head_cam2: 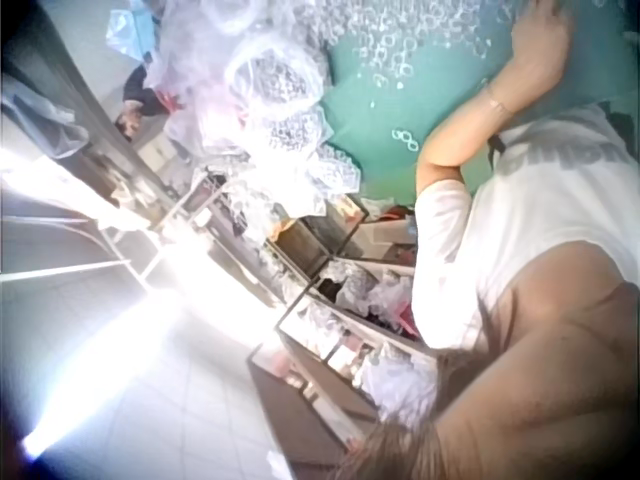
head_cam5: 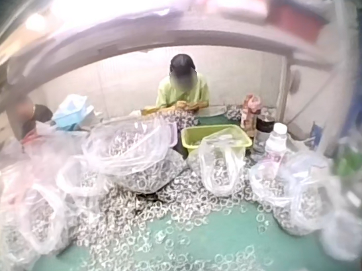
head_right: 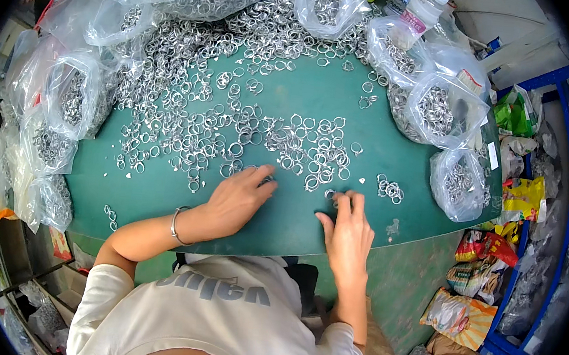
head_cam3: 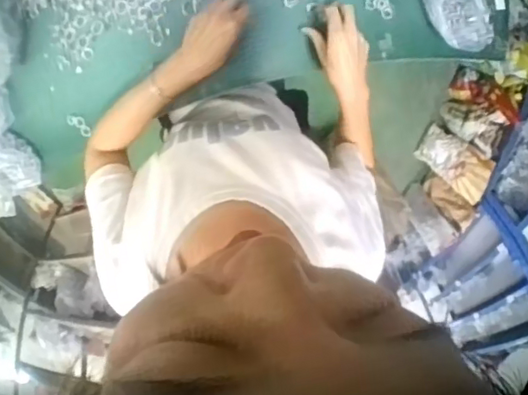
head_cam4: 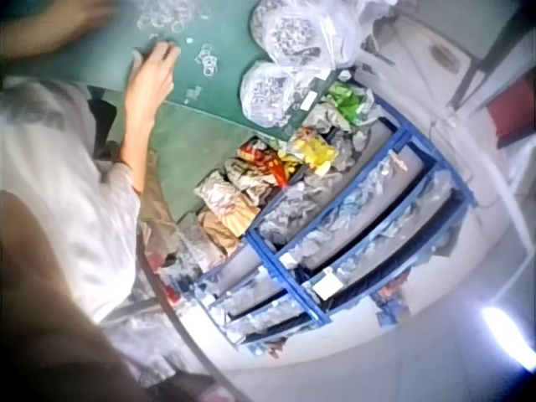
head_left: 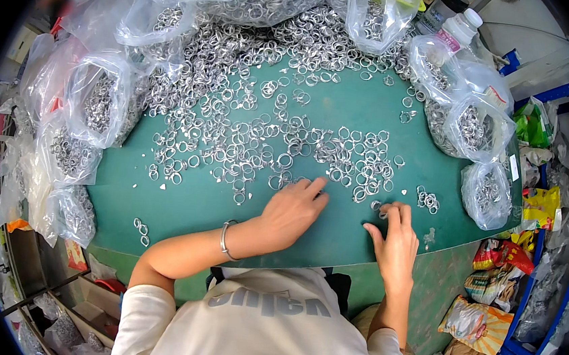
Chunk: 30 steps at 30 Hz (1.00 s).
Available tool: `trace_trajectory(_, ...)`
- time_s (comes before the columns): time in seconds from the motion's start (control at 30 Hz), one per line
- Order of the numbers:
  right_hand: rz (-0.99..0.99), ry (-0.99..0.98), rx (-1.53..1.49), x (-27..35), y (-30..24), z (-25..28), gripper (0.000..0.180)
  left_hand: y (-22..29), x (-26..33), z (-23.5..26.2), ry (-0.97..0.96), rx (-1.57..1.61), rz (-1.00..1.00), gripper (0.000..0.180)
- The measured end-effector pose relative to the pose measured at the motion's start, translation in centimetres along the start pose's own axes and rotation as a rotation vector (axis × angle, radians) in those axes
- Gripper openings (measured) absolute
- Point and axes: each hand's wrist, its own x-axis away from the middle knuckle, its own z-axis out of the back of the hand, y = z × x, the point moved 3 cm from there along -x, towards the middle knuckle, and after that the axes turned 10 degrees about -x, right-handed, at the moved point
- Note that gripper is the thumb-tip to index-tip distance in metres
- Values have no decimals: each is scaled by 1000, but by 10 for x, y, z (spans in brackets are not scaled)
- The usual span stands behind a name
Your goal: The person sorts small metal rings by hand on a green table, picking them up individually or in small clusters and moving them into plastic bags and bins.
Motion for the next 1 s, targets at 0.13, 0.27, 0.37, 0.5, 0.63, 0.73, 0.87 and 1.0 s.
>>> trace_trajectory(0.13, 231, 223, -33, -21, -15, -18, 25, -9, 8, 7, 63, 18, 30, 24)
trace_trajectory(0.27, 268, 133, -17, -40, -19, -50, 23, -7, -4, 20, 82, 88, 75, 25)
trace_trajectory(0.37, 312, 147, -93, -26, -18, -33, 22, -13, -20, 14, 120, 101, 61, 30)
trace_trajectory(0.5, 180, 170, 9, 2, 7, -7, 21, -7, -39, 6, 143, 74, -9, 39)
trace_trajectory(0.63, 85, 160, 13, 10, 31, -5, 26, 6, -58, -2, 142, 89, -145, 43)
trace_trajectory(0.73, 87, 216, -155, 4, 24, -7, 31, 20, -62, -13, 54, 96, -263, 43)
trace_trajectory(0.87, 115, 153, -43, 2, 20, -20, 30, 20, -64, -15, 46, 2, -281, 39)
trace_trajectory(1.0, 156, 61, -155, 17, 28, -19, 26, 1, -58, -3, 90, -75, -192, 41)
